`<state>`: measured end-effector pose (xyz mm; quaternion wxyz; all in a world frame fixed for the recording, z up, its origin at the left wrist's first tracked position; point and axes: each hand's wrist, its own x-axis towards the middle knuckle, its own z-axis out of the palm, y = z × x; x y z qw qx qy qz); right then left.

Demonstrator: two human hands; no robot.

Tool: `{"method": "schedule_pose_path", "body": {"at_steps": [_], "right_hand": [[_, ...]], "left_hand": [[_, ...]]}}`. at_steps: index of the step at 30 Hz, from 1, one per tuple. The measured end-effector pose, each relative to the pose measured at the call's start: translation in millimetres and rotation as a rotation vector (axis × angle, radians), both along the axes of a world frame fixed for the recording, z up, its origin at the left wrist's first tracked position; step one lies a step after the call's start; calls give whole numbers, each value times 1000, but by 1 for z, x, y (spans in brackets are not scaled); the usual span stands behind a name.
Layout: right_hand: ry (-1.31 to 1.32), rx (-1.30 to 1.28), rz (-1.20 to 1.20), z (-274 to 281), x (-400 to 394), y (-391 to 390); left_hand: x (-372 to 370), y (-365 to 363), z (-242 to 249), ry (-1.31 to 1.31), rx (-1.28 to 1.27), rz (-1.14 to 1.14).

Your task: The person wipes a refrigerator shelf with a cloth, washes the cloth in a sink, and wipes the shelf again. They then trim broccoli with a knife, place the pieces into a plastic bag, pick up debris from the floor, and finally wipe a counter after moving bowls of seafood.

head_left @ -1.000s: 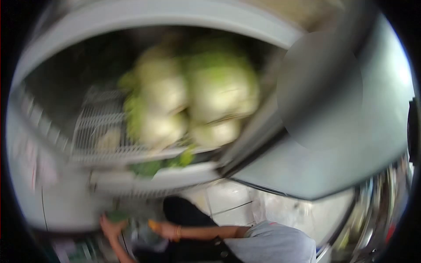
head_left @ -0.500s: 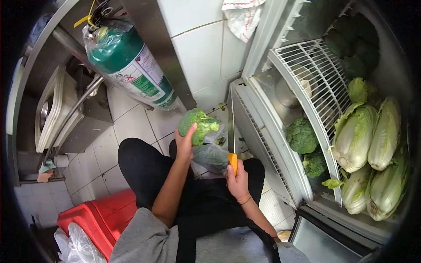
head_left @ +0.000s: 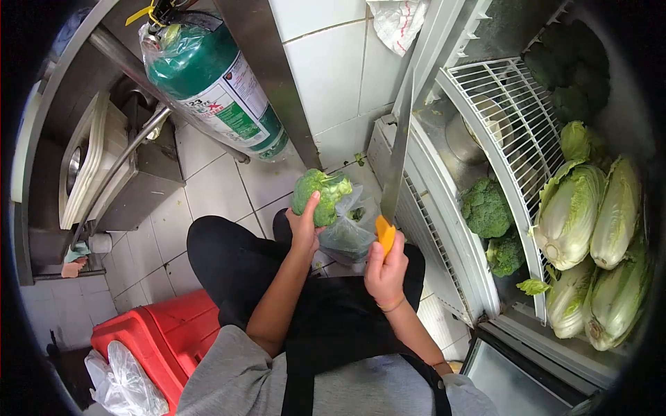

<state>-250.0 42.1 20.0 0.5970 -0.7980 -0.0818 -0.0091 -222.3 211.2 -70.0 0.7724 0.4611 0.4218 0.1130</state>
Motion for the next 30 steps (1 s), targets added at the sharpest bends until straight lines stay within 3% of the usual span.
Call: {"method": "schedule_pose_path", "body": {"at_steps": [3, 6, 9, 11, 14, 18, 19, 20, 23, 25, 28, 30], "right_hand": [[140, -383, 181, -62, -1, 8], [149, -408, 187, -70, -4, 4], [161, -420, 175, -70, -6, 0], [152, -437, 168, -72, -3, -2], [147, -446, 177, -78, -5, -7], [19, -153, 234, -97, 6, -28], [776, 265, 394, -89, 15, -47], [773, 345, 454, -78, 21, -58], [774, 238, 470, -71, 31, -66], [70, -263, 303, -56, 34, -54], [21, -146, 107, 5, 32, -30], [-73, -55, 43, 13, 26, -16]], "left_hand": [[-3, -2, 5, -89, -142, -37], [-4, -2, 10, -128, -99, -140], [-10, -3, 6, -87, -292, -220], [-3, -17, 14, 66, 54, -113], [-3, -23, 8, 1, 222, -152], [-3, 5, -30, -178, 479, -195], [-1, 14, -20, -264, 271, -276], [1, 19, -13, -350, 61, -354], [3, 2, 13, -173, 31, -349], [5, -6, 13, -58, 41, -308], [5, -12, 5, -1, 96, -246], [4, -14, 5, 15, 88, -240]]}}
